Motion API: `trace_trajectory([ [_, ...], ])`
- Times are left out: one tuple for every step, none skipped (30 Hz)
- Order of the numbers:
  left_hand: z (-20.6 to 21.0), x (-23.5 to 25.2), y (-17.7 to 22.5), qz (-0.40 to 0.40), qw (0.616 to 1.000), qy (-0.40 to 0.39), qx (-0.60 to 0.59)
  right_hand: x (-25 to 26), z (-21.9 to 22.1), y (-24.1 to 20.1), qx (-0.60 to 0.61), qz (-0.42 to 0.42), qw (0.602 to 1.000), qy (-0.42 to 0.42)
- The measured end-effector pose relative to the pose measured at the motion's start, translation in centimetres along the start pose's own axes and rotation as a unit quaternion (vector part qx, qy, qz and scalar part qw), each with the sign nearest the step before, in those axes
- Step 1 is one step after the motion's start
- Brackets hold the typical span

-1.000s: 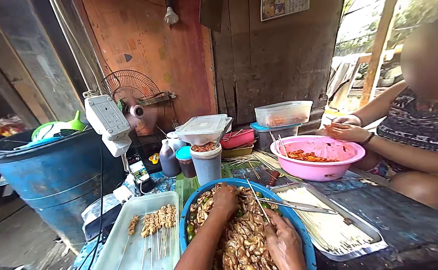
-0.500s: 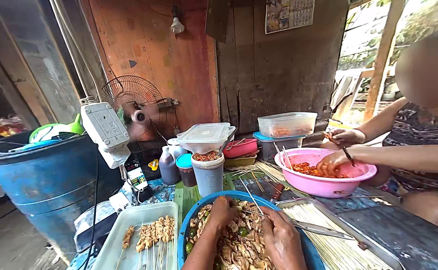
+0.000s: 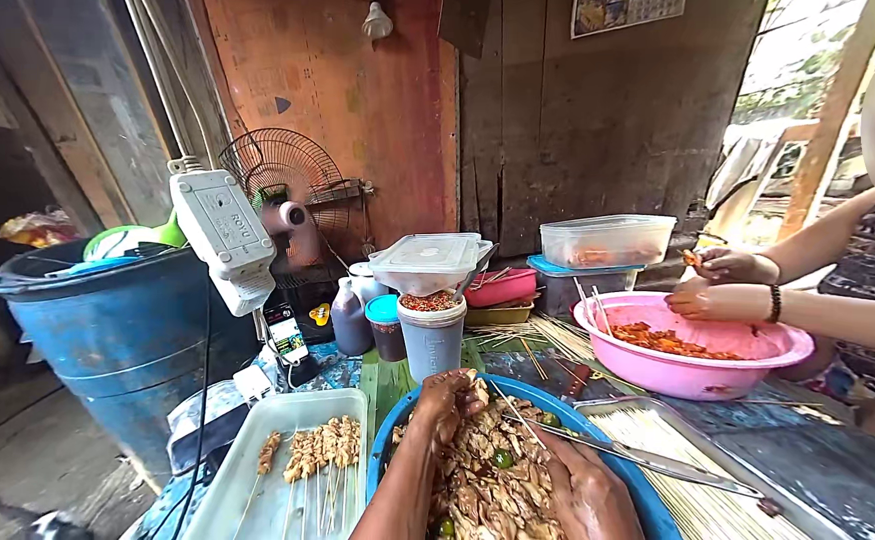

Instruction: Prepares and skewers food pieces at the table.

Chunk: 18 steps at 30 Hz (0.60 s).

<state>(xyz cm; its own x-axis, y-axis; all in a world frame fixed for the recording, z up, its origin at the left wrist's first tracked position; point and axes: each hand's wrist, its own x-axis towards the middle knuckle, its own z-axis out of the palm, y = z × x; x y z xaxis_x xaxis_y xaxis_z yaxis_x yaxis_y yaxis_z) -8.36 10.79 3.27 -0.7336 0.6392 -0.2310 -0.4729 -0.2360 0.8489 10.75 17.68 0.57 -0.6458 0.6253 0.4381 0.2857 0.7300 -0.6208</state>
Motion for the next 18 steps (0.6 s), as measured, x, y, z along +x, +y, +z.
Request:
trace_trajectory([
  [0.01,0.03,0.02,-0.003,1.000,-0.004,-0.001,-0.02,0.08,0.06,-0.001,-0.004,1.000,0.003],
  [0.05,0.04,0.00,0.000,1.000,-0.006,0.002,-0.04,0.12,0.06,-0.003,-0.007,1.000,0.005],
  [0.09,0.05,-0.05,0.007,1.000,-0.004,0.006,-0.05,0.14,0.05,-0.004,-0.009,1.000,0.005],
  [0.07,0.13,-0.17,0.015,1.000,0.000,0.006,-0.08,0.11,0.01,-0.002,-0.009,1.000,0.004],
  [0.02,0.23,-0.26,0.022,1.000,0.005,0.003,-0.12,0.09,-0.04,0.000,-0.008,1.000,0.003],
  [-0.07,0.34,-0.33,0.028,1.000,0.009,-0.002,-0.14,0.11,-0.07,-0.001,-0.011,1.000,0.004],
  [-0.16,0.43,-0.41,0.032,0.999,0.012,-0.007,-0.18,0.11,-0.11,-0.001,-0.015,1.000,0.003],
  [-0.25,0.51,-0.46,0.034,0.999,0.013,-0.014,-0.18,0.10,-0.16,-0.001,-0.016,1.000,-0.003],
  [-0.28,0.55,-0.48,0.032,0.999,0.015,-0.020,-0.16,0.09,-0.20,-0.002,-0.016,1.000,-0.011],
  [-0.29,0.53,-0.48,0.030,0.999,0.016,-0.025,-0.12,0.09,-0.22,-0.004,-0.016,1.000,-0.020],
  [-0.23,0.46,-0.45,0.027,0.999,0.016,-0.028,-0.07,0.08,-0.26,-0.007,-0.013,0.999,-0.031],
  [-0.13,0.38,-0.44,0.024,0.999,0.016,-0.028,-0.03,0.09,-0.31,-0.009,-0.012,0.999,-0.037],
  [-0.02,0.35,-0.49,0.020,0.999,0.015,-0.027,-0.02,0.11,-0.34,-0.009,-0.011,0.999,-0.039],
  [0.07,0.34,-0.58,0.018,0.999,0.013,-0.024,-0.02,0.12,-0.39,-0.008,-0.008,0.999,-0.042],
  [0.17,0.33,-0.67,0.017,1.000,0.011,-0.021,-0.03,0.09,-0.45,-0.005,-0.007,0.999,-0.044],
  [0.26,0.29,-0.75,0.017,1.000,0.007,-0.014,-0.04,0.10,-0.42,-0.002,-0.008,0.999,-0.043],
  [0.32,0.22,-0.83,0.016,1.000,0.000,-0.006,-0.05,0.15,-0.34,0.000,-0.012,0.999,-0.040],
  [0.35,0.18,-0.93,0.015,1.000,-0.006,0.003,-0.07,0.20,-0.26,0.001,-0.016,0.999,-0.036],
])
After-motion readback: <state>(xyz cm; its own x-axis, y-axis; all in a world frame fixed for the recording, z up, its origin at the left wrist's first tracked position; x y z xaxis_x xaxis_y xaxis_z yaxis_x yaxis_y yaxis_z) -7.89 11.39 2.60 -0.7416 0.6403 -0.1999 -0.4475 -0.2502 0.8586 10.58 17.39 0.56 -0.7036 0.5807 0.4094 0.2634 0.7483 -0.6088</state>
